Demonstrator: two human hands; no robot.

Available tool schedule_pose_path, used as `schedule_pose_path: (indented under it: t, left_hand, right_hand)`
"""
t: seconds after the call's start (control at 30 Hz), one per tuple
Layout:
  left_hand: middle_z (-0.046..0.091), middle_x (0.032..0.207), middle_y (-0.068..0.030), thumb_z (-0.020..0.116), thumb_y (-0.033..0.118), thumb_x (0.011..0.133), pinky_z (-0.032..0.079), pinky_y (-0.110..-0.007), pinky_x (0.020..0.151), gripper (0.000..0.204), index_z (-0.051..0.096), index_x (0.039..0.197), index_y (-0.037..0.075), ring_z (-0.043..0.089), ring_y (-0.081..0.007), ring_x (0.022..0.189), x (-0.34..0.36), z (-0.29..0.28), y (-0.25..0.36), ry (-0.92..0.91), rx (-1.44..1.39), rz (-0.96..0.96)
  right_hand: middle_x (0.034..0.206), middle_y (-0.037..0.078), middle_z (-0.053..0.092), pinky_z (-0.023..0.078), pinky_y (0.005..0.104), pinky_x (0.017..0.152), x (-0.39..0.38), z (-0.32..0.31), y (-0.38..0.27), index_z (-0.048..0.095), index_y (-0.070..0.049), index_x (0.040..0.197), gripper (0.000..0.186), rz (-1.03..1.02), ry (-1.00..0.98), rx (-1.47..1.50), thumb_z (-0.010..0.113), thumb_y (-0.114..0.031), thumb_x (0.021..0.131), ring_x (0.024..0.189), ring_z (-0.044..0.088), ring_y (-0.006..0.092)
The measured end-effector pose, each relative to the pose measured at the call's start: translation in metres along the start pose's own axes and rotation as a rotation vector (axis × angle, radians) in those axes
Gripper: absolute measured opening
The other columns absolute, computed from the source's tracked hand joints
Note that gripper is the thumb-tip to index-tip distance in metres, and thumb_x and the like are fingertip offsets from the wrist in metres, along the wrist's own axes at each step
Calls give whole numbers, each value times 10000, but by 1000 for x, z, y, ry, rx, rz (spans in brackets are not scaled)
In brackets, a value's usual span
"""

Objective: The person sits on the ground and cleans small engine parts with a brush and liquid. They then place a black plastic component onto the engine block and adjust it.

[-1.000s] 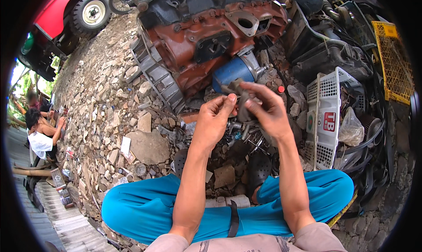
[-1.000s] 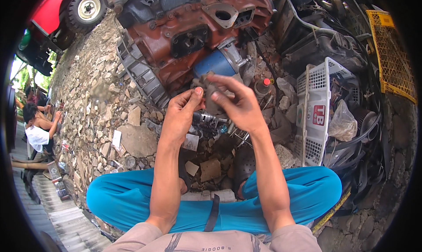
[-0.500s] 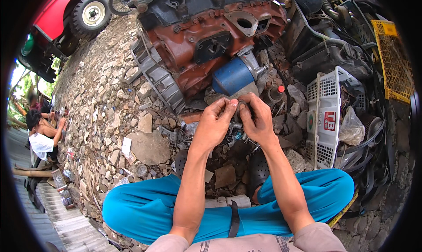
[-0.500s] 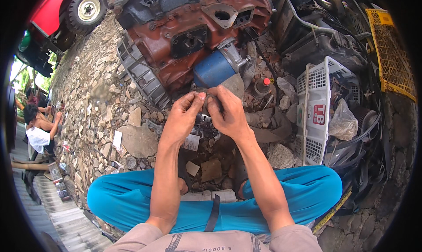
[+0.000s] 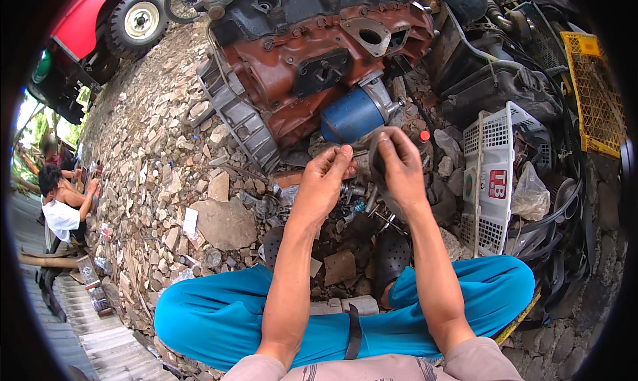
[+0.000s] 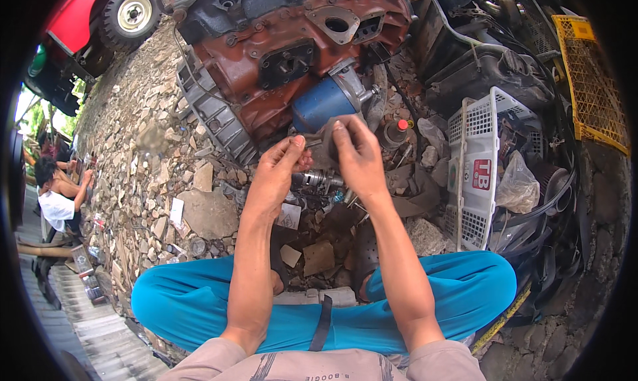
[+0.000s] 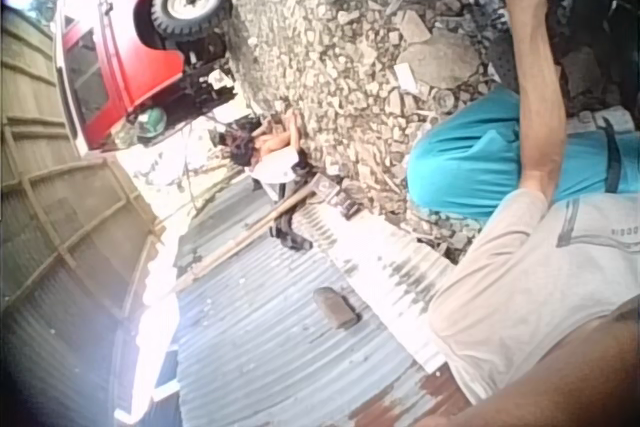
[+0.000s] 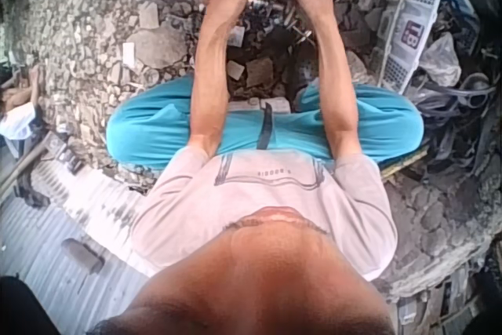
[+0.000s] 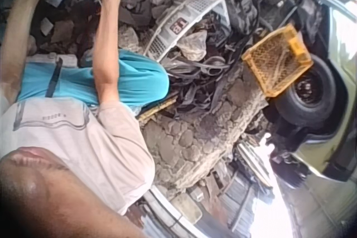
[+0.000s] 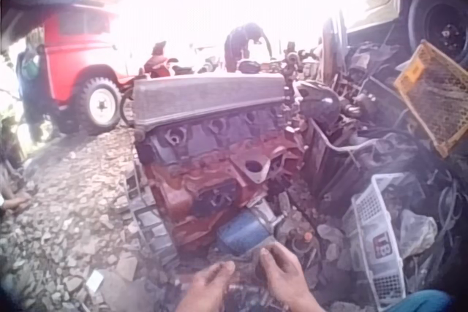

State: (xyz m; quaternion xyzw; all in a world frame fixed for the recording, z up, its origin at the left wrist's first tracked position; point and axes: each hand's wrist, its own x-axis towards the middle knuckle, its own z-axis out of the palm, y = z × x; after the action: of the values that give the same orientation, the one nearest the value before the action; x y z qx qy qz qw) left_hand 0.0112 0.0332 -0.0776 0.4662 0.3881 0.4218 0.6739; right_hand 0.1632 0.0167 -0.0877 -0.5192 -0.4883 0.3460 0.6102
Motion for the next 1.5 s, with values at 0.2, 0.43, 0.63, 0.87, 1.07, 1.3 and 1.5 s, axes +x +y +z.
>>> schedule_pose_path:
  t: [0.2,0.43,0.63,0.87,1.07,1.3,1.5]
  left_hand:
    - [591,832,0,572,348,952,468,-261,779,314,634,932,41,563,-94,777,-2,-1,12,16,-15,12]
    - [593,804,7,535,354,974,426,-239,751,356,614,871,23,510,-72,774,-5,9,16,44,0,76]
    - [586,750,-57,513,346,981,415,-284,644,383,594,860,-9,488,-107,695,-7,8,17,100,307,159]
    - [575,800,-213,504,279,970,431,-413,694,362,560,853,-58,545,-372,748,-13,13,24,98,645,301]
    - [574,838,-226,500,246,967,421,-455,756,344,540,816,-61,535,-407,827,-11,16,18,98,699,417]
    - [586,855,-270,467,230,973,418,-481,758,344,546,815,-65,546,-441,848,-10,18,19,165,715,287]
    - [600,847,-267,470,210,961,427,-487,728,337,568,810,-75,558,-448,829,-9,17,19,161,739,241]
  right_hand:
    - [1008,-8,593,410,213,804,4,-20,-16,584,-10,1086,173,-28,-58,267,505,-113,972,881,505,56]
    - [1004,28,607,425,212,789,-4,-13,-15,583,1,1091,200,-69,-168,189,611,-69,906,897,535,67]
    - [827,112,605,456,300,662,-6,-2,-5,584,36,1005,227,-324,-174,-171,669,-39,807,737,592,188]
    - [694,130,530,433,365,545,-5,-1,-21,573,24,865,174,-679,-154,-498,601,74,701,613,533,317]
    - [605,68,464,373,279,500,-10,2,-23,585,20,827,42,-237,-80,-268,566,15,791,542,438,92]
    - [617,-15,424,330,222,502,-10,0,-20,525,5,762,84,-132,-135,-157,609,0,766,573,368,36]
    - [613,-27,408,307,218,498,-11,3,-10,467,-14,711,144,-250,-143,-165,606,14,735,583,359,24]
